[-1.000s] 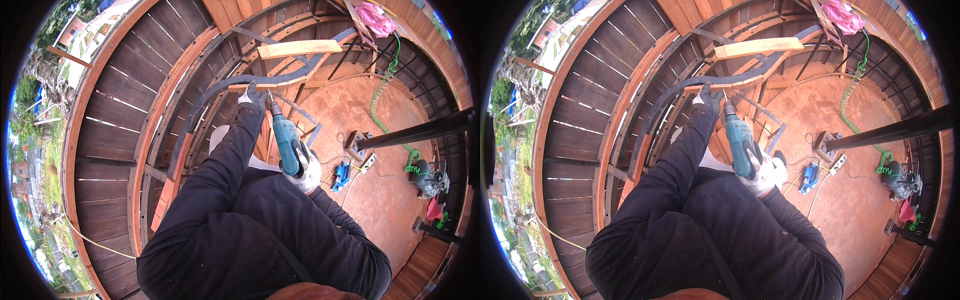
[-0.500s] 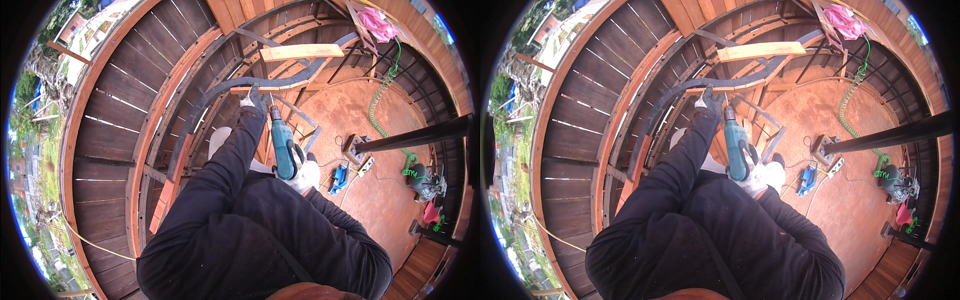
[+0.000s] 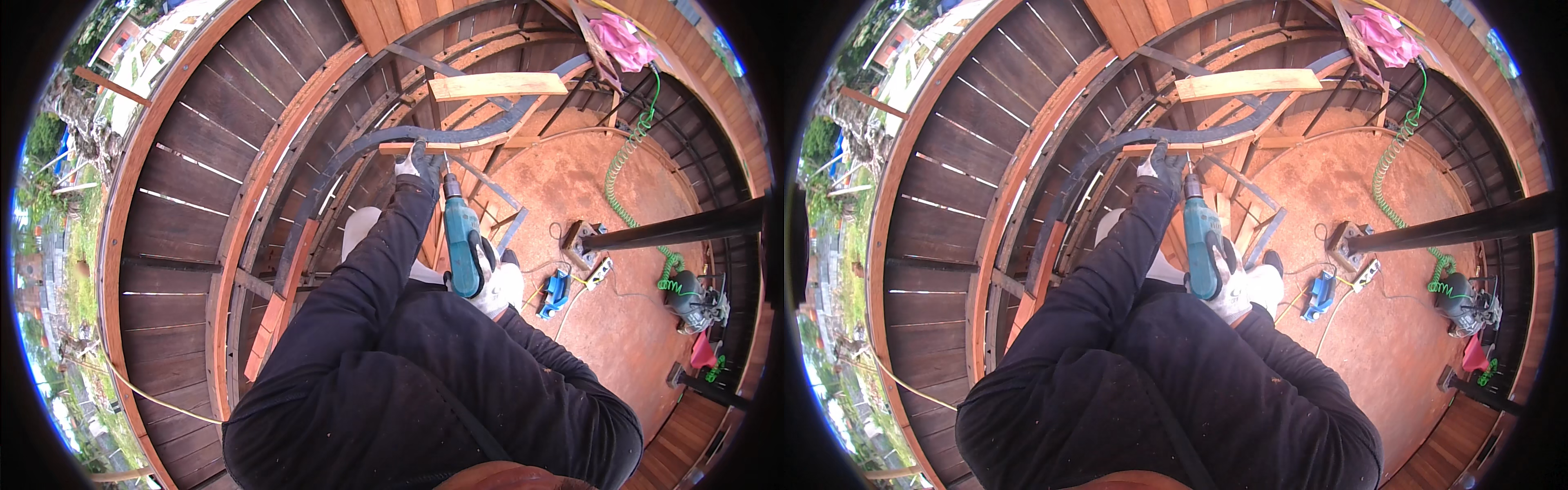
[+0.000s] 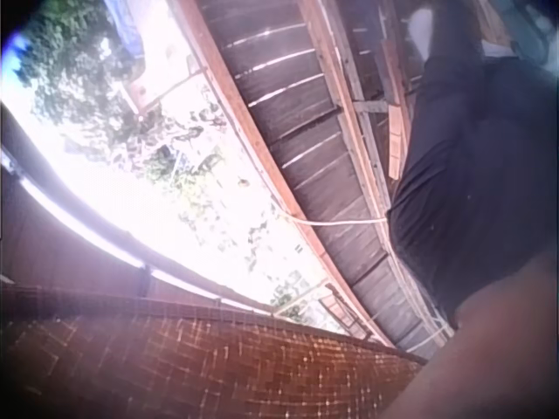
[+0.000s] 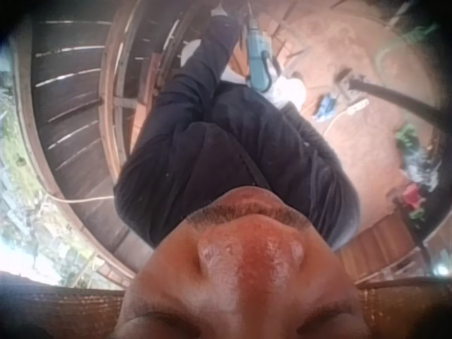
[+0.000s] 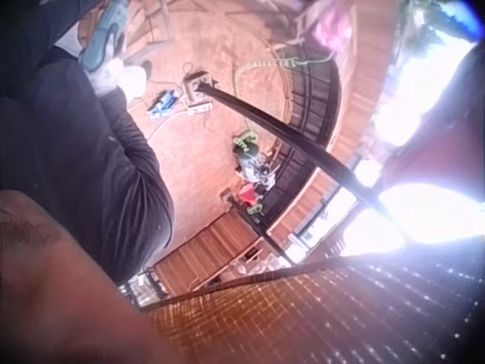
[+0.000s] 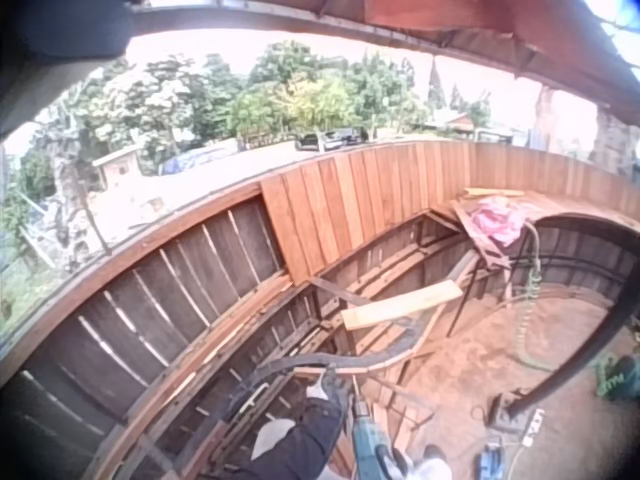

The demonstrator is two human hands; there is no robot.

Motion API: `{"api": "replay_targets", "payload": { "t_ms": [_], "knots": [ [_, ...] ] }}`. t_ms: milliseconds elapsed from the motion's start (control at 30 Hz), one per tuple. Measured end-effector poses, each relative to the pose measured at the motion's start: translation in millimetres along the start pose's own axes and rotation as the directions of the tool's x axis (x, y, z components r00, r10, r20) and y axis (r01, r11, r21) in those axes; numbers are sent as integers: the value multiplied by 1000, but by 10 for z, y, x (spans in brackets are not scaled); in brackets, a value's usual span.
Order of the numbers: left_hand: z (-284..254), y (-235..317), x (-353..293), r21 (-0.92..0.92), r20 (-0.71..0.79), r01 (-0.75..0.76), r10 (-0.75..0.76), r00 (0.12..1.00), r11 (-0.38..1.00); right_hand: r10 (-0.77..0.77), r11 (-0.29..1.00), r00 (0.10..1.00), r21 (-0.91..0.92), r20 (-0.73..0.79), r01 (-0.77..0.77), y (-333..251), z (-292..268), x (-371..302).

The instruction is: The person installs curved wooden planks onto a circular roof framework. They position each plank, then use a corded drill to fasten it to the underlying structure, repeating this sequence around the roof.

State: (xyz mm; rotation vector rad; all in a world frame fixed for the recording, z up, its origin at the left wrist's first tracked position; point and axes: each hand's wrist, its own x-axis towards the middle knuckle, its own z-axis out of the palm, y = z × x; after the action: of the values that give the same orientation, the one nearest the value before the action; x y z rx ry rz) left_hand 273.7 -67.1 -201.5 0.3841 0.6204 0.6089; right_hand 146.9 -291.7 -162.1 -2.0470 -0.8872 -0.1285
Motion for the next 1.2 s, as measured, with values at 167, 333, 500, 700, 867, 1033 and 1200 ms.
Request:
{"api": "replay_targets", "payload": {
  "t_ms": [167, 333, 500, 700, 867, 1033, 1200],
  "knots": [
    [-14, -8, 4, 16, 13, -51, 50, 999, 999, -29, 999, 999, 22, -40, 29, 48, 45, -34],
    [-14, 0, -11, 15, 21, -41, 41, 999, 999, -58, 996, 998, -62, -16, 56, 131, 77, -49],
    [-13, 16, -19, 27, 30, -26, 25, 999, 999, -98, 993, 994, -64, -50, 95, 141, 74, -36],
    [-20, 13, -25, 19, 67, -19, 17, 998, 1000, -73, 994, 997, -78, 8, 74, 76, 40, 9],
    [-53, -12, 11, 21, 33, -17, 16, 999, 1000, -127, 987, 990, -104, -55, 120, 57, 50, 27],
    [-66, -10, 36, 14, 15, -11, 10, 1000, 1000, -112, 990, 993, -90, -32, 109, 88, 78, 20],
    [-56, 16, -2, 15, -4, 10, -10, 1000, 1000, -109, 991, 994, -86, -30, 106, 94, 75, 20]
  ]
}}
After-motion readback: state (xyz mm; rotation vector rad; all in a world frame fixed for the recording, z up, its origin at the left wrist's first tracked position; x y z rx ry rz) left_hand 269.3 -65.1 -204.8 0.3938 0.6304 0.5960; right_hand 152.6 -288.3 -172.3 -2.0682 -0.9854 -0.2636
